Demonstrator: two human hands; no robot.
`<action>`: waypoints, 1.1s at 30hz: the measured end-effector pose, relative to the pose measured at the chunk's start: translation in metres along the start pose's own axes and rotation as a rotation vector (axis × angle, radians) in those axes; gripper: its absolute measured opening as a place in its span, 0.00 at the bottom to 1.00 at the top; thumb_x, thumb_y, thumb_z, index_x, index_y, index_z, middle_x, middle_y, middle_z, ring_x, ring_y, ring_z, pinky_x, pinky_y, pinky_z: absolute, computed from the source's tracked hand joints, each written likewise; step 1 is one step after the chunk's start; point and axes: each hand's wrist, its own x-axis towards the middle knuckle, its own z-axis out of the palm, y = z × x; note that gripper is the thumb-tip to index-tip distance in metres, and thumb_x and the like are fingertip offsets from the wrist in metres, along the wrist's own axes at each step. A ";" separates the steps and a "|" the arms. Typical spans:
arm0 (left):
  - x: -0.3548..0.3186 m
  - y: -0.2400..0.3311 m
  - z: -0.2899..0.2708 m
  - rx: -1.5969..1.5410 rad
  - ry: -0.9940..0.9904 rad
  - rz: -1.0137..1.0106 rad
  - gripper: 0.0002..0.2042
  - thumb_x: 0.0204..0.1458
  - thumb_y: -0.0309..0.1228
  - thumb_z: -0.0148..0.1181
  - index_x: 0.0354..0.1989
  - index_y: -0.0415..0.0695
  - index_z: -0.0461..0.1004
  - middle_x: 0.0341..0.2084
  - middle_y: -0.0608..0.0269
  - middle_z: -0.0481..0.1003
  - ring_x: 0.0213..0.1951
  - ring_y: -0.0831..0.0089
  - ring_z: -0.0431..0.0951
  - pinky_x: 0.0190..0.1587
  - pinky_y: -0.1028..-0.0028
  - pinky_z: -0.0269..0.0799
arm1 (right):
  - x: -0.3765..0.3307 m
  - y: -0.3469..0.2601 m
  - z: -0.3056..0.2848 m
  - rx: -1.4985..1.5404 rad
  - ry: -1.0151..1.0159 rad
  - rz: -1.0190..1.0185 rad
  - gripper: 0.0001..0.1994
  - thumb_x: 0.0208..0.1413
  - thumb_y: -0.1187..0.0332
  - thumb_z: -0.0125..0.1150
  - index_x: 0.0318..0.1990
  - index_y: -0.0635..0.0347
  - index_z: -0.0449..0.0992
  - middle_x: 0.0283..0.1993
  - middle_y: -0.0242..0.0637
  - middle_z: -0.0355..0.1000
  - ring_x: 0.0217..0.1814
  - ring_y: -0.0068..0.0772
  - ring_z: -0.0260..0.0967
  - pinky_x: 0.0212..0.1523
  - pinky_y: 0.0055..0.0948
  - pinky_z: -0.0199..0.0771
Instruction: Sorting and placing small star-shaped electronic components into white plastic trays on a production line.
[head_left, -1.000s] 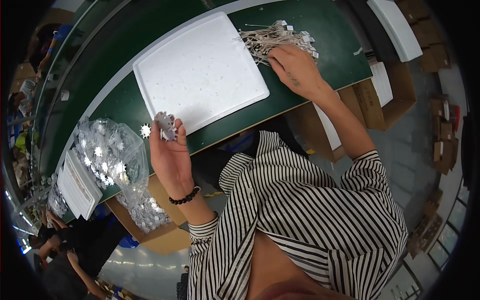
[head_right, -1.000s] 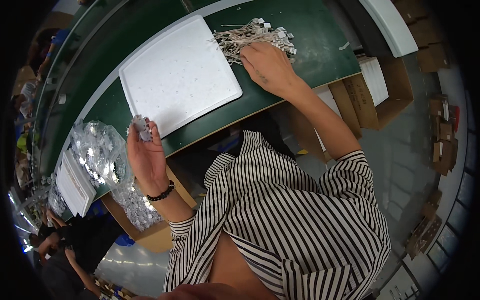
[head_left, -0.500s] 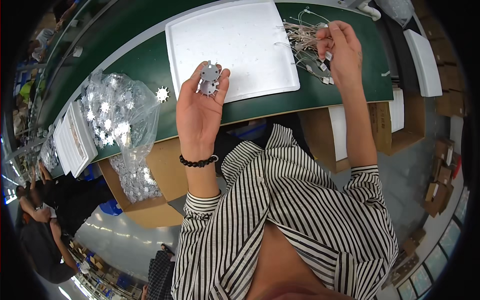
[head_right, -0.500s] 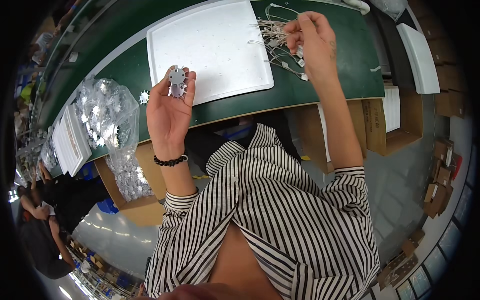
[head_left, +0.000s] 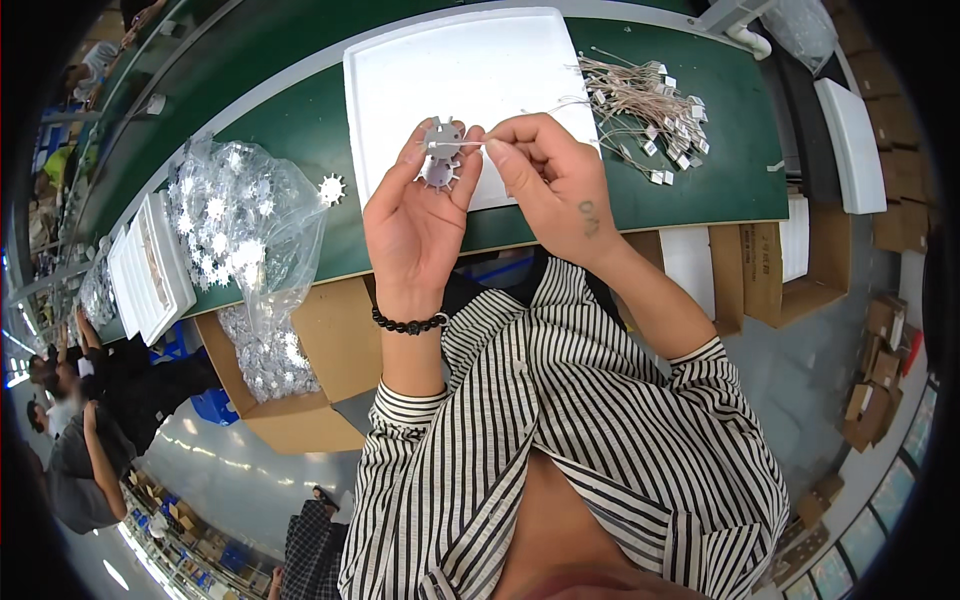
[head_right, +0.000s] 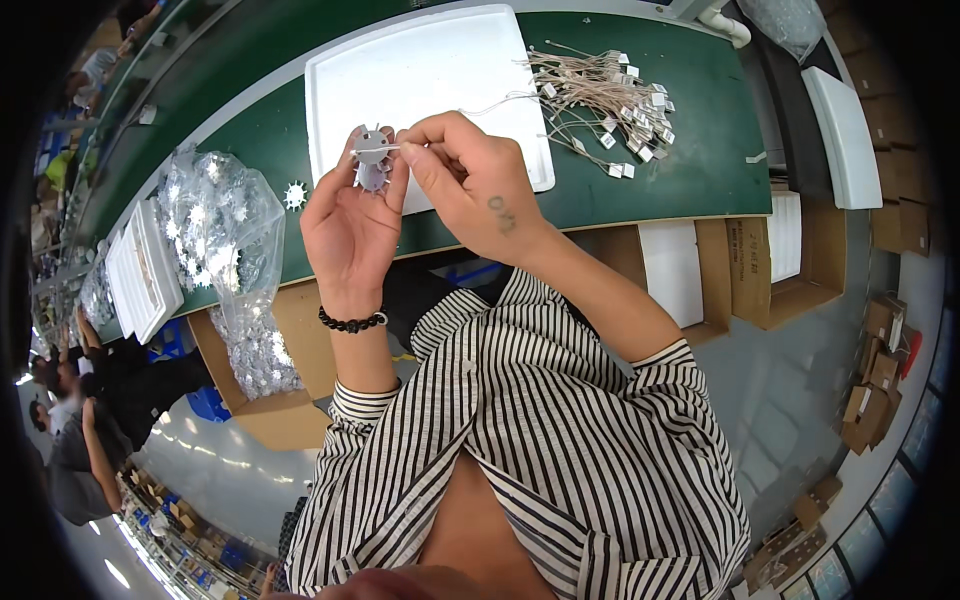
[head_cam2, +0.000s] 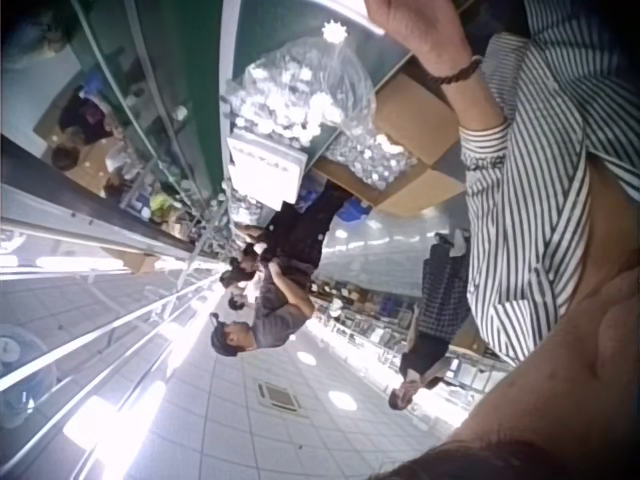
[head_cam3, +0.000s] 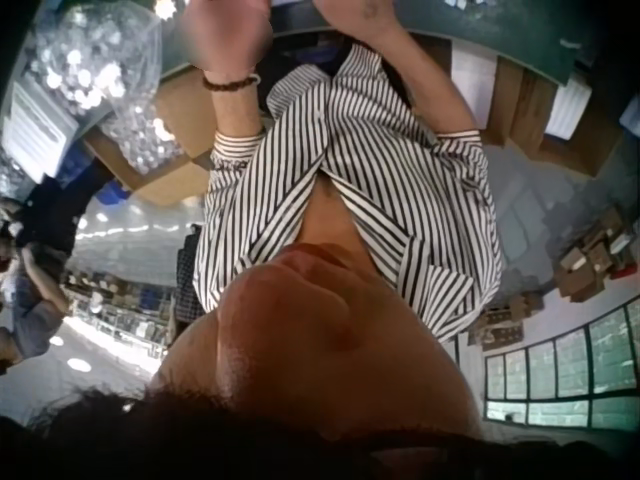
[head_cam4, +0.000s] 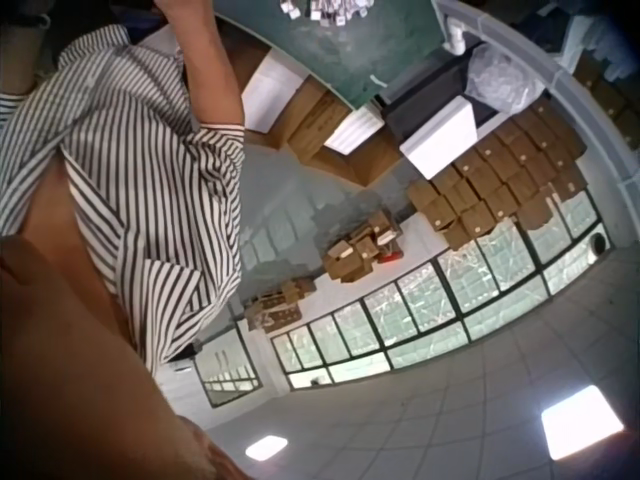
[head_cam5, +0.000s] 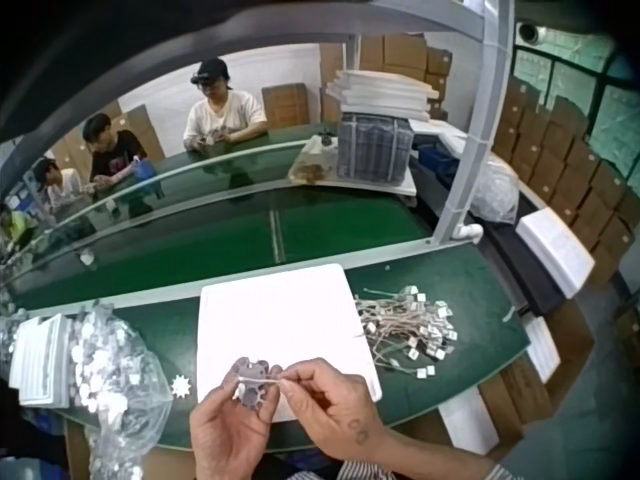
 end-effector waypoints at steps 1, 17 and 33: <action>-0.001 0.000 0.000 -0.001 0.001 0.003 0.20 0.63 0.25 0.52 0.61 0.31 0.63 0.56 0.41 0.69 0.61 0.48 0.72 0.63 0.61 0.74 | 0.000 -0.001 0.000 0.000 -0.004 0.000 0.04 0.62 0.76 0.59 0.41 0.66 0.76 0.24 0.28 0.71 0.21 0.15 0.57 0.21 0.16 0.55; -0.010 -0.001 -0.001 0.177 -0.088 0.202 0.22 0.61 0.21 0.51 0.65 0.33 0.62 0.57 0.42 0.70 0.62 0.50 0.72 0.63 0.62 0.74 | -0.002 -0.012 0.010 -0.149 0.026 0.121 0.04 0.64 0.74 0.59 0.40 0.66 0.75 0.21 0.26 0.66 0.21 0.13 0.54 0.22 0.16 0.53; -0.010 -0.017 0.003 0.693 0.116 0.574 0.19 0.61 0.21 0.60 0.61 0.35 0.70 0.51 0.47 0.78 0.53 0.64 0.79 0.57 0.72 0.76 | -0.003 -0.011 0.034 -0.244 0.119 0.023 0.04 0.63 0.75 0.60 0.37 0.66 0.73 0.18 0.26 0.65 0.17 0.14 0.52 0.17 0.18 0.49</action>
